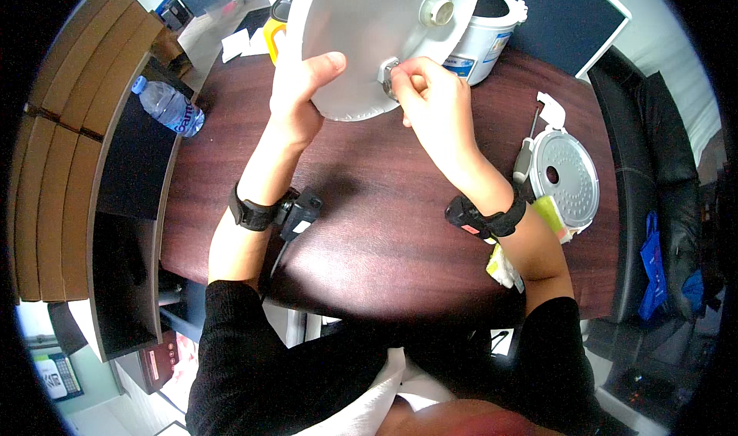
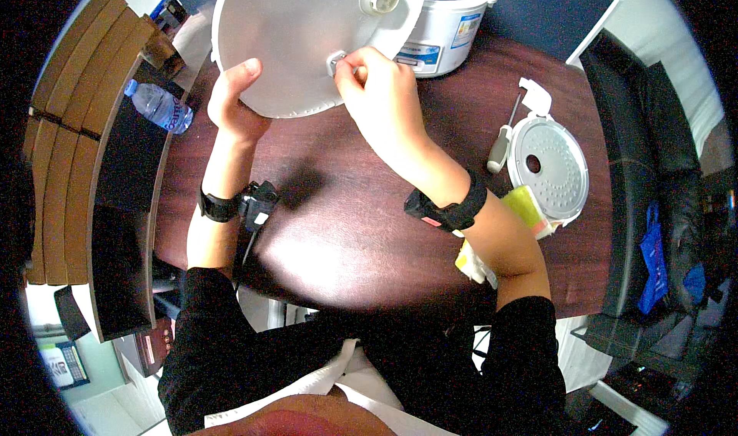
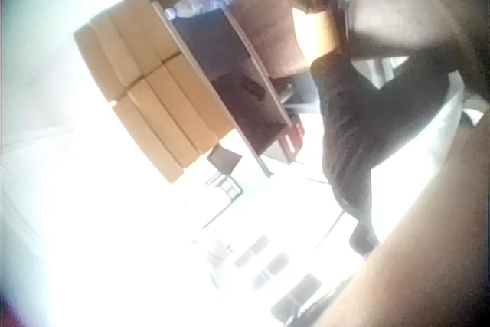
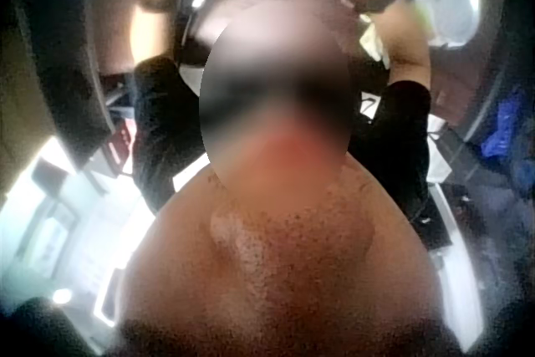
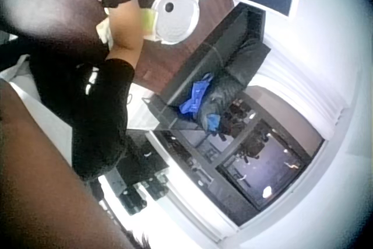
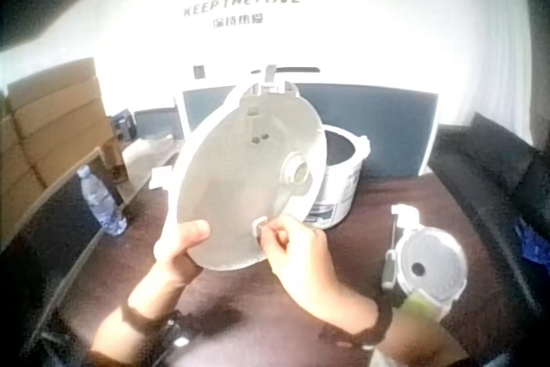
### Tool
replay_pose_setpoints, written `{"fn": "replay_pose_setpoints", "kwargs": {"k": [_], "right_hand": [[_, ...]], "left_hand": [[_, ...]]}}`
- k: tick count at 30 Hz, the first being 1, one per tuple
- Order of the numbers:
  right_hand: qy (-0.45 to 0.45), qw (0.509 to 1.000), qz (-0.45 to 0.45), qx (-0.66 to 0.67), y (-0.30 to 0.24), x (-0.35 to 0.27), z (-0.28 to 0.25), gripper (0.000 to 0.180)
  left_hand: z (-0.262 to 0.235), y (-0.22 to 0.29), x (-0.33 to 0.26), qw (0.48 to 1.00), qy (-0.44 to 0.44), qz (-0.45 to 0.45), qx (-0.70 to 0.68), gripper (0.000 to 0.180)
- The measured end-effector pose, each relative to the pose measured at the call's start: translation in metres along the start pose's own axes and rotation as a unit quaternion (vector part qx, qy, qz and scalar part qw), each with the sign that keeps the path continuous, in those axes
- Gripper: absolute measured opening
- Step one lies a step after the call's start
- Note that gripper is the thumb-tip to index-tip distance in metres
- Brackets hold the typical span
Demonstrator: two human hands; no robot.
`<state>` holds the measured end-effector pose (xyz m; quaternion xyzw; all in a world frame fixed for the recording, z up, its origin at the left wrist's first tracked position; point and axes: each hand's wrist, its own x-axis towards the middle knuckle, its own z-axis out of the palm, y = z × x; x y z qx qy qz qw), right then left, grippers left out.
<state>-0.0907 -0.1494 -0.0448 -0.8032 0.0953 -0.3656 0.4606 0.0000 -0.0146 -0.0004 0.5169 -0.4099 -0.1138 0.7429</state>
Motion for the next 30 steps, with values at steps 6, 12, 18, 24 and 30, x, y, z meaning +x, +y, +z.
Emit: {"fn": "replay_pose_setpoints", "kwargs": {"k": [6,12,18,24,30], "right_hand": [[-0.075,0.87,0.273,0.403,0.0,-0.002,0.002,0.017],[-0.104,0.805,0.329,0.483,0.004,0.001,-0.001,0.015],[-0.002,0.992,-0.084,-0.095,-0.004,0.001,-0.007,0.012],[0.036,0.962,-0.207,-0.177,0.005,0.002,-0.002,0.006],[0.029,0.97,-0.194,-0.143,0.003,0.002,-0.002,0.008]], "left_hand": [[0.004,-0.007,-0.002,0.999,-0.027,0.036,0.02,0.056],[0.003,-0.008,-0.002,0.999,-0.021,0.018,0.043,0.056],[-0.002,-0.013,-0.002,0.998,0.045,-0.035,0.026,0.061],[-0.002,-0.009,0.002,0.997,0.052,-0.047,-0.028,0.06],[0.0,-0.006,0.003,0.994,0.075,-0.044,-0.059,0.06]]}}
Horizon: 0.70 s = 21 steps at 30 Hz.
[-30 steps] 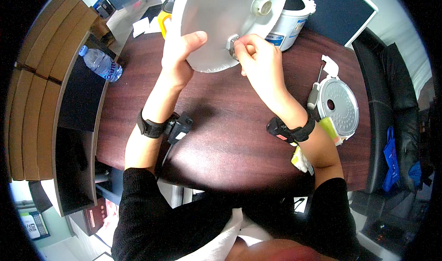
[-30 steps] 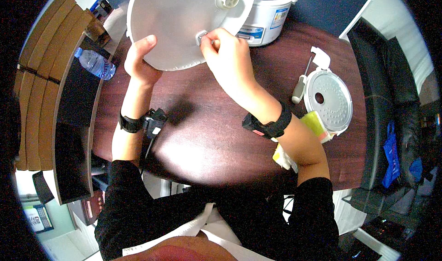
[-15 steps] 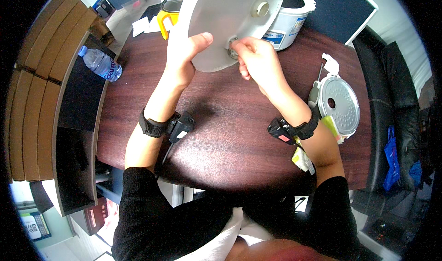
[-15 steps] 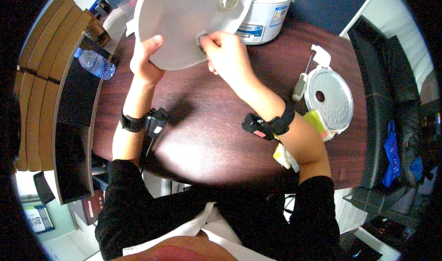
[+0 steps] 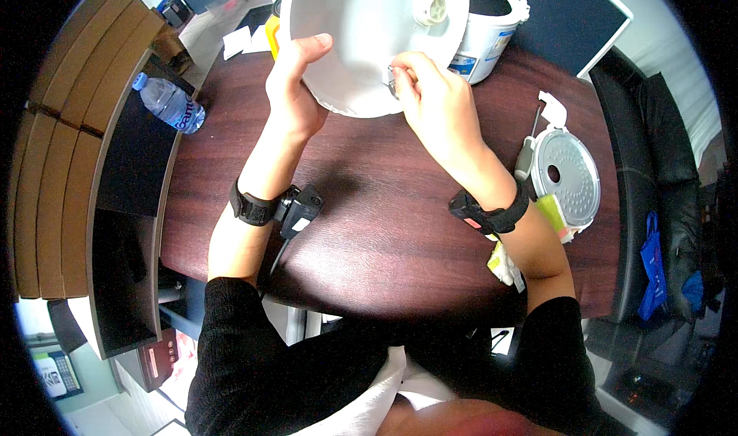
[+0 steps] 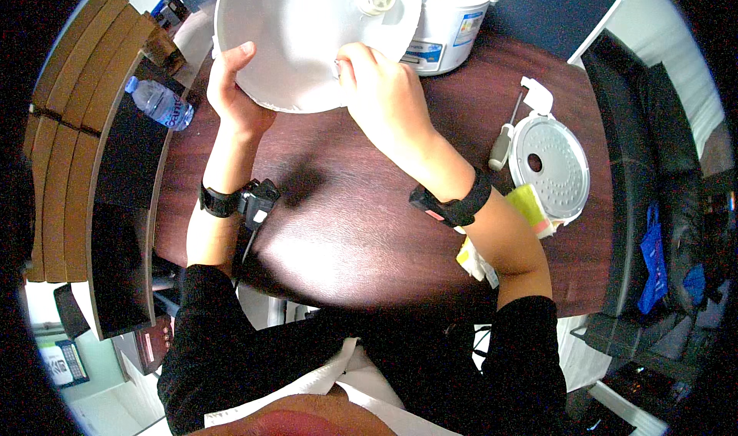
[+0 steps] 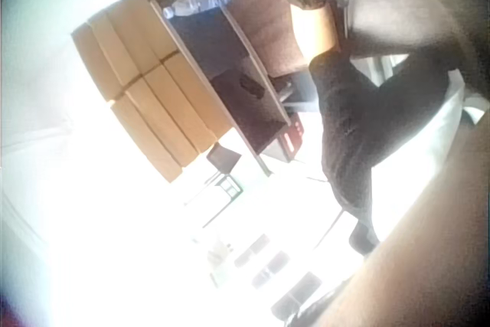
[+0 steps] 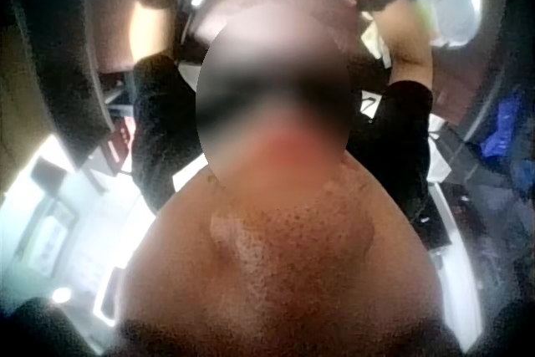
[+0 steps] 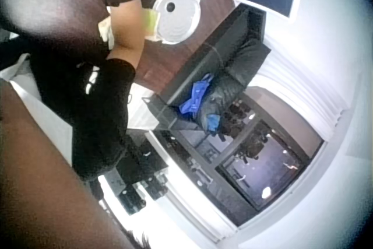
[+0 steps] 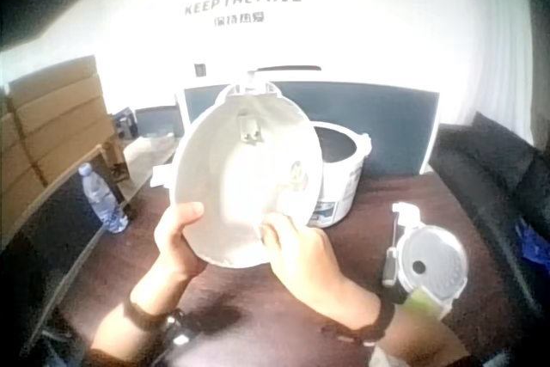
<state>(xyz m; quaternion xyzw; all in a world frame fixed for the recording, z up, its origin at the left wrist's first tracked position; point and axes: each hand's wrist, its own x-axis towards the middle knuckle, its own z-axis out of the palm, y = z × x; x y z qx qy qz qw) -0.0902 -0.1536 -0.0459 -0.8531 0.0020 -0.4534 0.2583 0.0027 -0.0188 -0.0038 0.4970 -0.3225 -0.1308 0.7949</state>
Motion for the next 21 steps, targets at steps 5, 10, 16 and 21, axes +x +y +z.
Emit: {"fn": "replay_pose_setpoints", "kwargs": {"k": [5,10,16,21], "right_hand": [[-0.009,0.999,0.015,0.029,-0.0022,0.0009,-0.0018,0.011],[-0.003,1.0,0.002,0.023,-0.0037,0.0016,-0.0035,0.012],[0.021,0.999,-0.027,0.011,-0.0006,0.002,-0.0033,0.011],[0.026,1.0,-0.006,-0.001,-0.0027,0.0044,-0.0063,0.012]], "left_hand": [[0.0015,0.0049,0.0,1.0,-0.012,-0.012,-0.018,0.06],[-0.0041,0.0019,0.0021,0.999,-0.016,-0.017,-0.029,0.061],[-0.0024,0.0015,0.0019,0.999,-0.004,-0.021,-0.035,0.062],[-0.0004,0.0042,-0.0002,0.999,-0.009,-0.012,-0.048,0.056]]}}
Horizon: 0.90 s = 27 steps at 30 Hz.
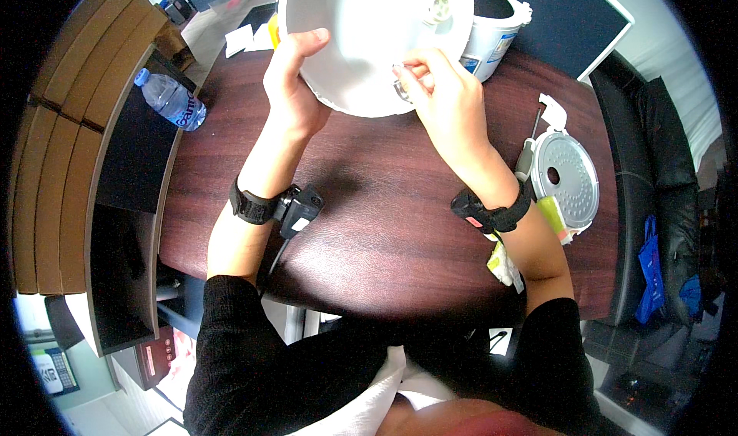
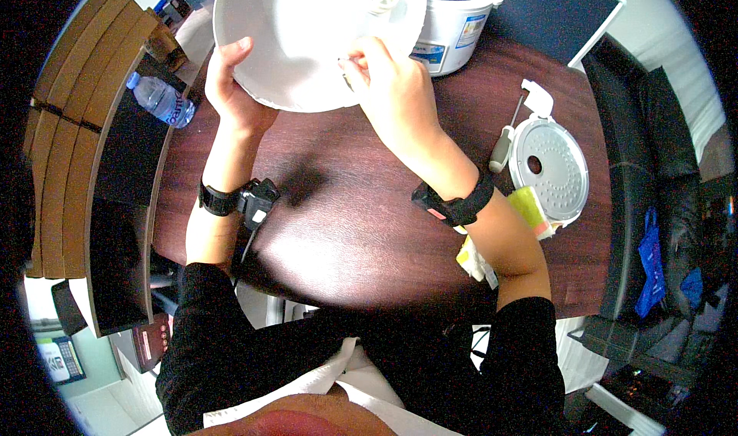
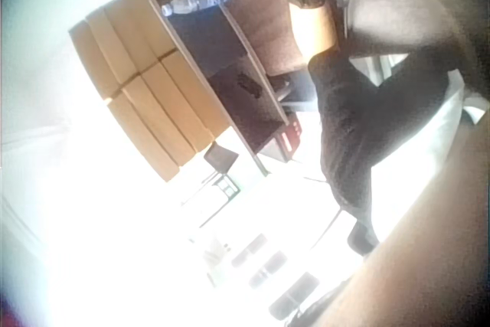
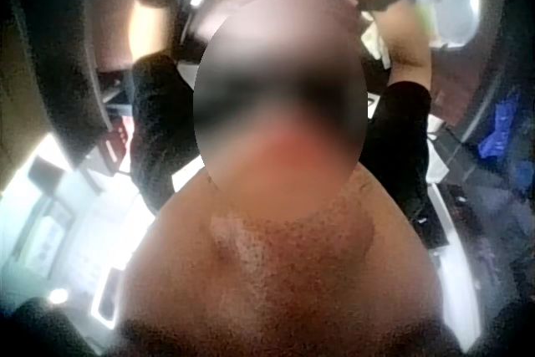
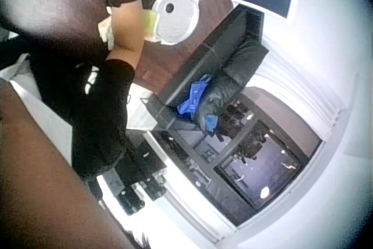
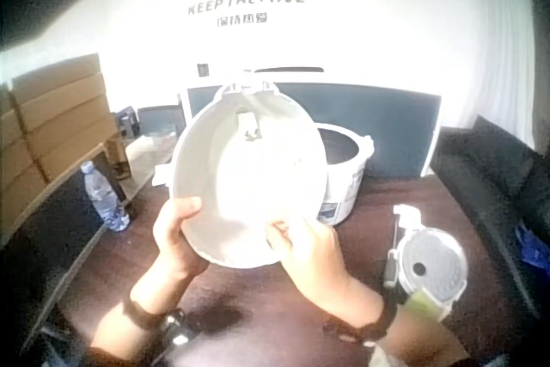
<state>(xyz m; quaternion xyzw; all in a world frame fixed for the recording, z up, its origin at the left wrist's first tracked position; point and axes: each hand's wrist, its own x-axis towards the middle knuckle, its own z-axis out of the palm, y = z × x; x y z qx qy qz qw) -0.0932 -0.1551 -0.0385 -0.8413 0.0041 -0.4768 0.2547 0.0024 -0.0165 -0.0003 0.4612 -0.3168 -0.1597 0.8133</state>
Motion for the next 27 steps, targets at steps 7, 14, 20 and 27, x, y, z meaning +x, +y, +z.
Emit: {"fn": "replay_pose_setpoints", "kwargs": {"k": [7,14,20,27], "right_hand": [[-0.02,0.999,0.017,-0.031,0.002,-0.001,0.0,0.013],[-0.004,0.999,-0.029,-0.029,0.003,0.001,0.0,0.015],[-0.014,0.998,-0.052,-0.043,0.009,0.003,-0.002,0.012],[-0.027,0.999,-0.028,0.015,0.003,0.008,-0.013,0.01]], "left_hand": [[0.001,0.0,0.0,1.0,-0.002,0.013,0.025,0.055],[0.003,0.0,-0.001,0.999,0.001,0.027,-0.018,0.044],[0.003,0.0,-0.001,1.0,0.003,0.022,-0.017,0.045],[0.001,0.001,-0.003,1.0,-0.004,0.017,0.009,0.052]]}}
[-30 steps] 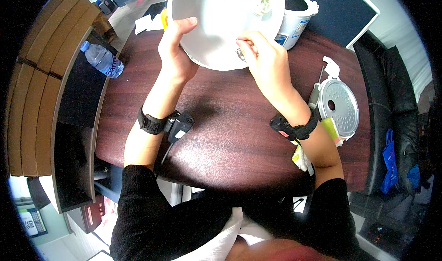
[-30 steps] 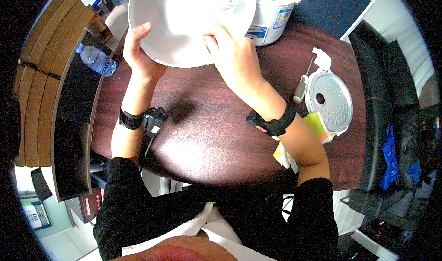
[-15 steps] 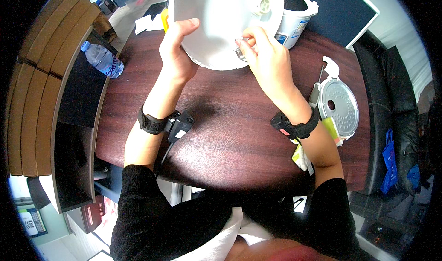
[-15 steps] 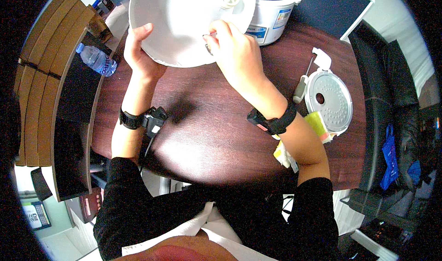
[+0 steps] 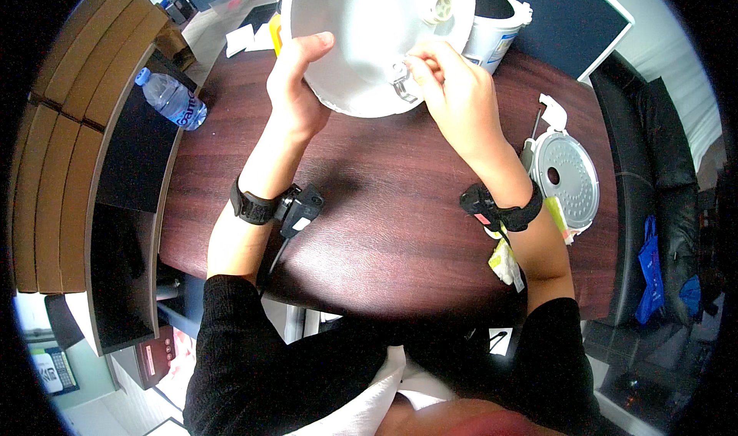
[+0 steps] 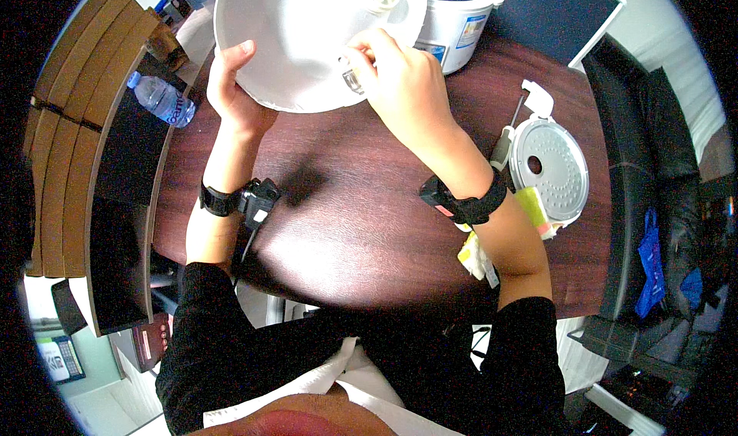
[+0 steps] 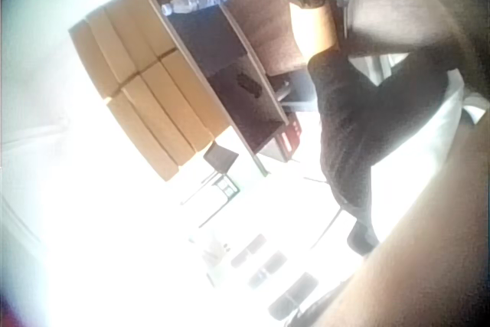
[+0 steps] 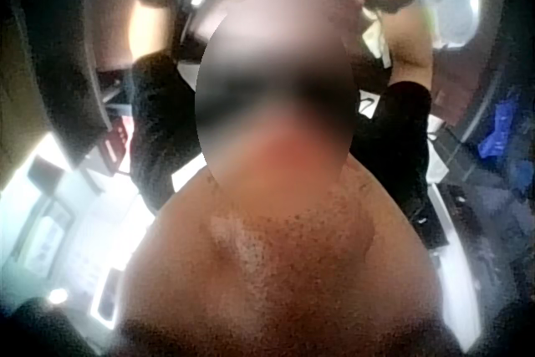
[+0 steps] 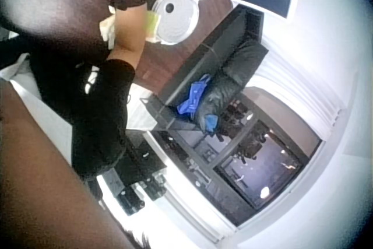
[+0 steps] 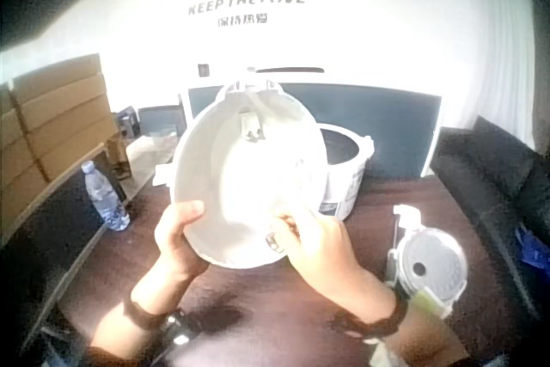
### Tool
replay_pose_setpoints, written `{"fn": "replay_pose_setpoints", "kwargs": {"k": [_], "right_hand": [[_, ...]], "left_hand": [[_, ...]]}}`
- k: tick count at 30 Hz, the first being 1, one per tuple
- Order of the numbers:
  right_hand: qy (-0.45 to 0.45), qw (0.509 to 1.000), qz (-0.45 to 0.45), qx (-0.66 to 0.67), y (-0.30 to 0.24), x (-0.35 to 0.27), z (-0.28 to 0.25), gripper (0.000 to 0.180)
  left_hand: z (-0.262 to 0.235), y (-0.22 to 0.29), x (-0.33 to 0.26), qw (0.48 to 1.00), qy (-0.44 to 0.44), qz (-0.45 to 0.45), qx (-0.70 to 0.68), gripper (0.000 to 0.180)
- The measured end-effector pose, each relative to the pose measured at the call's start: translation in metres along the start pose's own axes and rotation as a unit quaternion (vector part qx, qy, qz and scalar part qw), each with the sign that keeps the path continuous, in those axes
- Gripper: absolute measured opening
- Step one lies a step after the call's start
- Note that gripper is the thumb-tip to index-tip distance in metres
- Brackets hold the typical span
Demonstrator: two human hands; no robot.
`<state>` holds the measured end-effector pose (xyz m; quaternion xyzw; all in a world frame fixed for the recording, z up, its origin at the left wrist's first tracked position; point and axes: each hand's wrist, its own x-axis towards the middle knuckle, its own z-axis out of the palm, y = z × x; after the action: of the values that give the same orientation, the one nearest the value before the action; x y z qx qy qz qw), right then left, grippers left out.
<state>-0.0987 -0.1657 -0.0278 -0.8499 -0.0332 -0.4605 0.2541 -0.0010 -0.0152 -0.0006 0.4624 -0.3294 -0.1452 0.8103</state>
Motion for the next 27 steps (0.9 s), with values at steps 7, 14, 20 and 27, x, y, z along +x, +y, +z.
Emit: {"fn": "replay_pose_setpoints", "kwargs": {"k": [7,14,20,27], "right_hand": [[-0.039,0.999,0.033,-0.013,-0.003,-0.004,0.004,0.009],[-0.013,1.0,0.012,-0.009,-0.002,-0.004,0.009,0.015],[-0.028,0.999,0.009,-0.014,-0.001,-0.005,0.006,0.011],[-0.064,0.992,-0.028,-0.101,-0.009,-0.003,0.0,0.013]], "left_hand": [[0.002,0.003,-0.001,1.0,-0.003,-0.011,0.022,0.063],[0.006,0.002,-0.005,1.0,0.015,0.01,-0.015,0.045],[0.008,0.002,-0.007,1.0,0.006,0.004,-0.009,0.044],[0.006,0.0,-0.005,1.0,0.018,0.016,-0.001,0.042]]}}
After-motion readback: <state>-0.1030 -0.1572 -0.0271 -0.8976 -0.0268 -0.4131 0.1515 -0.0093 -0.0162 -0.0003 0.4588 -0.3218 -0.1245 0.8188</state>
